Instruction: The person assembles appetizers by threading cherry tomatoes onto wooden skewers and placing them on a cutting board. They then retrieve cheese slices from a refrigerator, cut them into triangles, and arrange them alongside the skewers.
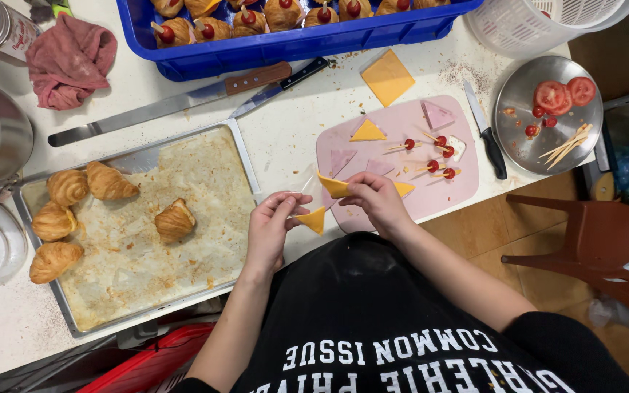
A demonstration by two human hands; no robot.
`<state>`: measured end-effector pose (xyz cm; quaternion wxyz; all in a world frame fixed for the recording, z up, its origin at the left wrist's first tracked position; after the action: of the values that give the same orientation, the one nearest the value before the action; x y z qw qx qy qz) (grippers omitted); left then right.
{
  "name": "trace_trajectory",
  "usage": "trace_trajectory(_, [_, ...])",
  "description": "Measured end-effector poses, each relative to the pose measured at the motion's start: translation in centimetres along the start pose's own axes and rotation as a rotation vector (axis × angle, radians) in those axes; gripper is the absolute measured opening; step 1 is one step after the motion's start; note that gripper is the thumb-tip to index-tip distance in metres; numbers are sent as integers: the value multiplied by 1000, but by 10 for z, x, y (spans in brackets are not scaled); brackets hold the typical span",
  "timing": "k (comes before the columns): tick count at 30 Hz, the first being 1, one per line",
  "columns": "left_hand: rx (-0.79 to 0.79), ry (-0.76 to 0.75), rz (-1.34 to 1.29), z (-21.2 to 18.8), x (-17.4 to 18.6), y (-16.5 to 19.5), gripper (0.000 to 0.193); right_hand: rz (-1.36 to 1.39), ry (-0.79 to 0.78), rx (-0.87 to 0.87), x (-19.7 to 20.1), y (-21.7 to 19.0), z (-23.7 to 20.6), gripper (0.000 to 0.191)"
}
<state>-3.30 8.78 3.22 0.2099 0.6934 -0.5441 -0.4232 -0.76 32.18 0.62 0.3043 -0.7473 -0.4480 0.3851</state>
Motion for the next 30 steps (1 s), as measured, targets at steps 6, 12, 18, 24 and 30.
trace_trajectory(6, [4,42,-41,6,10,-4,16,128,-28,5,13,-8,5,10])
trace_trajectory(12, [10,121,-96,8,30,-6,15,-378,72,106,39,-31,32,15])
trace_trajectory(18, [38,138,-80,7,35,-9,15,-1026,-4,249,31,-55,65,20])
trace_trajectory(24, [43,122,-68,7,29,-9,16,-1208,-361,704,19,-56,96,20])
trace_trajectory(30, [61,125,-77,7,29,-10,16,-1472,-248,805,31,-46,98,20])
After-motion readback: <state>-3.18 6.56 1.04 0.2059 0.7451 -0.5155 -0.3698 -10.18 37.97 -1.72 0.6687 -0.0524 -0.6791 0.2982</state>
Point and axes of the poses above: each hand's wrist, its own z-axis towards the middle knuckle, its own x-axis out of the back of the hand, y = z × x, the point moved 3 cm from there along z, towards the middle knuckle, and after that the axes turned 7 degrees about y, right-handed, at the moved point
